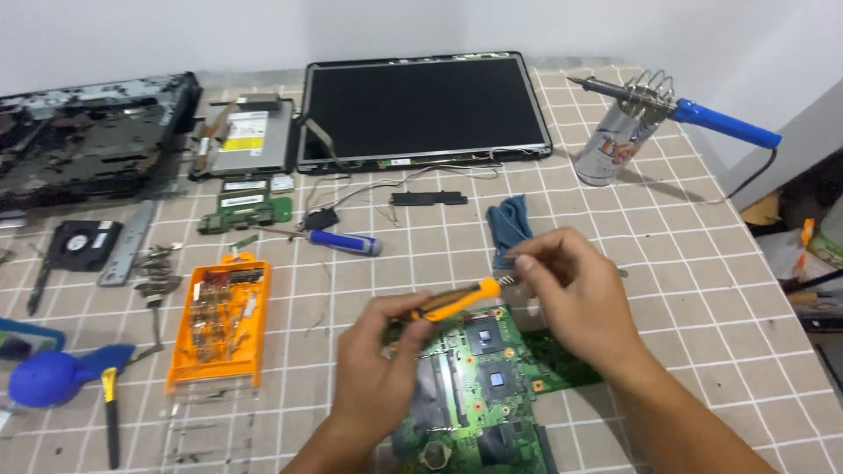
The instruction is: Removing a CPU from a laptop motherboard by unlocking the socket with a screwdriver and lifting the chip.
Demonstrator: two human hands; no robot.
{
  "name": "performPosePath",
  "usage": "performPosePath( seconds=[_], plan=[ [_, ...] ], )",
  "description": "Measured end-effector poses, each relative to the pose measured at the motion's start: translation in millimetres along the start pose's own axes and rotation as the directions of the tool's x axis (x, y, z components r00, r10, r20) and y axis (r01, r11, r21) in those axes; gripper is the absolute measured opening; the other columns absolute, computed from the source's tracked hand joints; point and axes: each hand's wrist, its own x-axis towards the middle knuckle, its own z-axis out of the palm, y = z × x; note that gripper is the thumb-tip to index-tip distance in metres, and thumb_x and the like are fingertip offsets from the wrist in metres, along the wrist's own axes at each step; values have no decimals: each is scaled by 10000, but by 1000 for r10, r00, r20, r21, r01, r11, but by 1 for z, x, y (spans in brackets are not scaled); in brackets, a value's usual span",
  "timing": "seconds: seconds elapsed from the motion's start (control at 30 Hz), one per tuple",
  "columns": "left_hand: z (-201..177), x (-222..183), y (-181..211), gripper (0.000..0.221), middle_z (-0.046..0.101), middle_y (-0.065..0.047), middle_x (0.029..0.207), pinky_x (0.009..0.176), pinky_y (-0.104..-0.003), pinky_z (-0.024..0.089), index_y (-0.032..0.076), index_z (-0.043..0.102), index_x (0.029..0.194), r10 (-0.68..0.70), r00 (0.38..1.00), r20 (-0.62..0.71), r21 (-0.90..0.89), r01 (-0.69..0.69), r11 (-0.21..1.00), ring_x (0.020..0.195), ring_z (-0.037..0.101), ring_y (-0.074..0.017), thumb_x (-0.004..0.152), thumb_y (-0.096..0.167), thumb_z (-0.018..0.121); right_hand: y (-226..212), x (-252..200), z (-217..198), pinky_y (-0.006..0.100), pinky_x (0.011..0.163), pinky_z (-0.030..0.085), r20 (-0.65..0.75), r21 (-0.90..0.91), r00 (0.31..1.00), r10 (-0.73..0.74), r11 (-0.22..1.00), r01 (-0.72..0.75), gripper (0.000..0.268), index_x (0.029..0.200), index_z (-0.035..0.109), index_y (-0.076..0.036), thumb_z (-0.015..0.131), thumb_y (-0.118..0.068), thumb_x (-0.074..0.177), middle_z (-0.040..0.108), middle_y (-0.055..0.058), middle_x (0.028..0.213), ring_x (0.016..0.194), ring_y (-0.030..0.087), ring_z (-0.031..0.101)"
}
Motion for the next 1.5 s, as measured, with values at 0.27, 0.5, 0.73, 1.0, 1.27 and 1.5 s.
performPosePath(
  seconds=[0.27,0.5,0.73,1.0,1.27,1.5],
  plan=[
    [-2,2,-6,263,719,-82,1048,796,-287,589,83,654,1090,-138,988,-67,12,139,990,1000,693,-202,880,217,569,2,-5,5,359,631,620,263,823,926,269,438,-361,58,912,541,46,496,72,887,677,235,885,675,300,683],
    [-4,4,-5,257,719,-97,1003,751,-267,595,69,637,1093,-123,989,-79,-10,123,992,868,738,-183,889,209,565,0,-2,-2,334,568,588,145,842,960,240,480,-247,125,864,500,6,426,102,896,680,257,899,768,375,733],
    [-4,4,-3,263,704,-95,970,733,-267,585,50,629,1094,-58,997,-58,5,58,998,883,731,-197,901,211,553,9,-1,-2,316,608,584,190,823,966,176,507,-254,76,846,525,5,519,76,874,689,254,926,784,349,735],
    [-4,4,-5,181,692,-70,974,781,-298,540,69,634,1032,103,993,-56,98,-97,990,940,674,-202,901,178,573,15,4,-2,332,669,585,328,789,884,334,418,-451,122,772,509,12,510,103,852,675,273,966,801,346,705],
    [-7,5,-3,195,696,-70,976,795,-307,544,72,635,1045,59,997,-41,101,-55,993,944,679,-205,889,178,585,18,2,3,306,703,575,329,811,886,327,384,-442,86,799,548,21,553,71,868,685,237,966,776,324,704],
    [0,4,-4,165,667,-107,938,756,-322,570,48,605,1040,289,956,53,56,-292,955,894,665,-235,897,129,598,10,-1,6,324,625,587,287,779,903,318,471,-414,136,772,534,16,593,128,820,624,221,853,767,342,742]
  ],
)
